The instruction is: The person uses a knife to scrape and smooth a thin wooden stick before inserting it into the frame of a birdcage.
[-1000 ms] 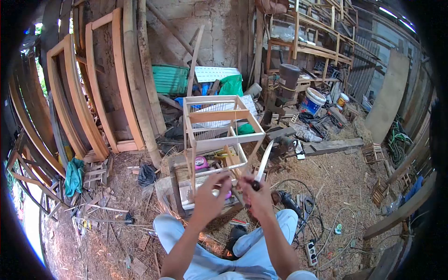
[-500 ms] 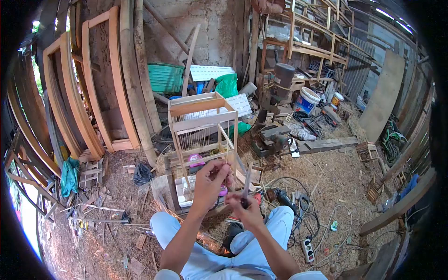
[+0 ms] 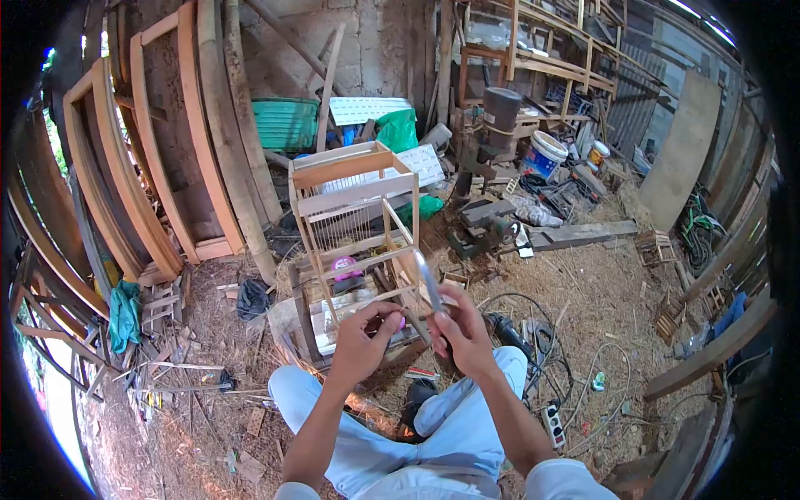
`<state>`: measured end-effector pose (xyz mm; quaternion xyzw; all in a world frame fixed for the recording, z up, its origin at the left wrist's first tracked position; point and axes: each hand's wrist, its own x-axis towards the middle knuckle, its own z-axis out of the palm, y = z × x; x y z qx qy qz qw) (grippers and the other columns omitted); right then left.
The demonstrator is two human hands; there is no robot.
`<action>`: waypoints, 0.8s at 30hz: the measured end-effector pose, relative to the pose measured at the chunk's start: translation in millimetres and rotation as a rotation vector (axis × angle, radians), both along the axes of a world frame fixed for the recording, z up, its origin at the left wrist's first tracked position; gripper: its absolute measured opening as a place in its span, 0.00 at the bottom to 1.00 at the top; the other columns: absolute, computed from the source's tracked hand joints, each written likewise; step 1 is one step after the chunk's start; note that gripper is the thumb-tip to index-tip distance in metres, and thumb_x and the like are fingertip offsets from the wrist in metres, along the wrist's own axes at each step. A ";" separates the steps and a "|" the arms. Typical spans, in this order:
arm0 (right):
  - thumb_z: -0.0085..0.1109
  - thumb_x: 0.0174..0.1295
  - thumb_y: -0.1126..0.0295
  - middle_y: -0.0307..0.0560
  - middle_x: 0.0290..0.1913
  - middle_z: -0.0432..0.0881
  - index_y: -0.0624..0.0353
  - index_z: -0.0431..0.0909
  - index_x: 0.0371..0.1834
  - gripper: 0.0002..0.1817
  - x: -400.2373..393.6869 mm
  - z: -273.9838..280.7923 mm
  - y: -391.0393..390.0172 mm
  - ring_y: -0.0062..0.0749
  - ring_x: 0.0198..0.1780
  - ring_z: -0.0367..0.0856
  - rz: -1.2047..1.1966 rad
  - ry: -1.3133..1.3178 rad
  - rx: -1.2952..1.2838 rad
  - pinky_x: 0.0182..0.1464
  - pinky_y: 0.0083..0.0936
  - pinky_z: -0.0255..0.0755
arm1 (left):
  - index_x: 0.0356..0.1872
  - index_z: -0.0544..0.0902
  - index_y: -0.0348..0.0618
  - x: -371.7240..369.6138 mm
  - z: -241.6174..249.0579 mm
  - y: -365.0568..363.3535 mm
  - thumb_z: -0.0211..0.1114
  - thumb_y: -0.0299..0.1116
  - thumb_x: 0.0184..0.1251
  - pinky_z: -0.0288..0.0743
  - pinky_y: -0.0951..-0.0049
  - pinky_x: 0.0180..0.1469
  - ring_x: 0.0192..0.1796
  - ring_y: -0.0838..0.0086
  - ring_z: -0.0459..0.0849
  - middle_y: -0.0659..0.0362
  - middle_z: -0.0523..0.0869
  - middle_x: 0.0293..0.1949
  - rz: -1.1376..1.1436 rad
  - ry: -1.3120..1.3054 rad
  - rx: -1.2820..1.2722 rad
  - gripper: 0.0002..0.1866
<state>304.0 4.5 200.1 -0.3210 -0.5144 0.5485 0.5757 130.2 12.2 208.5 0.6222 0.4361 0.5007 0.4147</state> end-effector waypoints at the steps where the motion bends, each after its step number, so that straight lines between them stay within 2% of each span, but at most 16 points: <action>1: 0.47 0.69 0.67 0.35 0.24 0.68 0.57 0.59 0.64 0.21 3.1 5.3 -1.1 0.14 0.21 0.64 0.110 0.008 -0.071 0.22 0.14 0.59 | 0.41 0.81 0.35 -1.0 -1.7 -2.7 0.60 0.27 0.65 0.69 0.82 0.30 0.28 0.85 0.75 0.63 0.83 0.30 0.006 0.044 0.039 0.08; 2: 0.47 0.69 0.67 0.35 0.24 0.68 0.57 0.59 0.64 0.21 3.7 3.0 0.5 0.14 0.21 0.64 0.103 0.013 -0.079 0.22 0.14 0.59 | 0.41 0.81 0.35 -1.7 -4.9 -4.4 0.60 0.27 0.65 0.69 0.82 0.30 0.28 0.85 0.75 0.63 0.83 0.30 -0.002 0.048 0.030 0.08; 4: 0.47 0.70 0.65 0.32 0.23 0.67 0.56 0.60 0.66 0.22 4.1 -1.5 3.1 0.13 0.21 0.62 0.311 -0.102 -0.069 0.20 0.12 0.56 | 0.41 0.82 0.35 -2.4 -14.1 -9.2 0.61 0.27 0.64 0.70 0.80 0.33 0.29 0.84 0.76 0.62 0.83 0.28 0.021 0.115 -0.020 0.08; 6: 0.47 0.70 0.65 0.32 0.23 0.68 0.57 0.63 0.64 0.21 4.7 -2.9 2.1 0.12 0.20 0.62 0.359 -0.071 -0.163 0.20 0.12 0.54 | 0.41 0.82 0.36 -2.5 -20.2 -15.3 0.61 0.26 0.63 0.70 0.80 0.33 0.29 0.84 0.76 0.61 0.83 0.28 -0.010 0.107 -0.053 0.08; 8: 0.49 0.69 0.65 0.32 0.24 0.70 0.59 0.65 0.62 0.20 6.2 -11.7 3.5 0.12 0.20 0.63 0.435 -0.089 -0.198 0.19 0.12 0.54 | 0.38 0.82 0.33 0.4 -10.8 -26.9 0.62 0.25 0.60 0.73 0.76 0.41 0.34 0.78 0.79 0.58 0.84 0.31 -0.002 0.210 -0.035 0.07; 9: 0.51 0.68 0.66 0.32 0.24 0.73 0.61 0.71 0.56 0.17 9.4 -9.7 3.8 0.11 0.20 0.63 0.490 -0.067 -0.198 0.20 0.12 0.54 | 0.38 0.82 0.34 0.0 -13.5 -29.9 0.62 0.26 0.61 0.73 0.76 0.39 0.33 0.79 0.79 0.58 0.84 0.31 0.001 0.205 -0.058 0.07; 10: 0.51 0.68 0.66 0.32 0.24 0.73 0.61 0.71 0.56 0.17 13.5 -11.5 4.2 0.11 0.20 0.63 0.489 -0.064 -0.208 0.20 0.12 0.54 | 0.38 0.82 0.34 0.5 -12.3 -33.5 0.62 0.26 0.61 0.73 0.76 0.39 0.33 0.79 0.79 0.58 0.84 0.31 -0.002 0.205 -0.068 0.07; 12: 0.53 0.67 0.66 0.32 0.24 0.73 0.62 0.76 0.50 0.14 20.3 -17.1 4.3 0.10 0.20 0.63 0.472 -0.198 -0.173 0.20 0.11 0.53 | 0.38 0.82 0.34 0.7 -6.9 -41.7 0.63 0.28 0.62 0.73 0.77 0.38 0.32 0.81 0.78 0.59 0.84 0.30 -0.054 0.144 -0.188 0.08; 13: 0.54 0.66 0.65 0.32 0.23 0.74 0.63 0.79 0.44 0.12 21.6 -14.4 1.1 0.09 0.19 0.62 0.466 -0.136 -0.208 0.19 0.11 0.53 | 0.38 0.82 0.34 0.7 -8.2 -44.0 0.63 0.28 0.62 0.73 0.77 0.38 0.32 0.81 0.78 0.59 0.84 0.30 -0.057 0.144 -0.197 0.08; 16: 0.55 0.66 0.64 0.31 0.23 0.74 0.63 0.79 0.45 0.13 29.6 -19.9 -3.2 0.09 0.19 0.62 0.494 -0.146 -0.300 0.19 0.11 0.52 | 0.38 0.81 0.33 3.1 -17.1 -49.2 0.62 0.28 0.63 0.72 0.78 0.37 0.32 0.82 0.77 0.60 0.83 0.29 -0.101 0.220 -0.196 0.08; 18: 0.56 0.65 0.63 0.30 0.23 0.75 0.63 0.79 0.46 0.14 35.2 -18.7 -5.7 0.09 0.19 0.62 0.501 -0.151 -0.316 0.19 0.11 0.52 | 0.38 0.81 0.36 6.4 -29.6 -51.7 0.61 0.27 0.63 0.61 0.79 0.26 0.24 0.84 0.67 0.64 0.74 0.20 -0.098 0.111 -0.116 0.06; 22: 0.56 0.65 0.65 0.30 0.24 0.76 0.61 0.79 0.47 0.13 41.5 -19.6 -7.6 0.09 0.19 0.63 0.498 -0.202 -0.324 0.19 0.11 0.53 | 0.38 0.81 0.37 8.2 -31.9 -55.0 0.61 0.27 0.63 0.61 0.79 0.26 0.24 0.84 0.67 0.64 0.74 0.20 -0.117 0.121 -0.071 0.05; 24: 0.55 0.65 0.66 0.31 0.24 0.76 0.61 0.79 0.47 0.13 48.3 -24.0 -7.5 0.10 0.20 0.64 0.508 -0.219 -0.327 0.19 0.11 0.54 | 0.38 0.81 0.33 8.0 -29.3 -56.9 0.61 0.27 0.64 0.71 0.79 0.35 0.32 0.81 0.77 0.60 0.82 0.29 -0.145 0.165 -0.160 0.07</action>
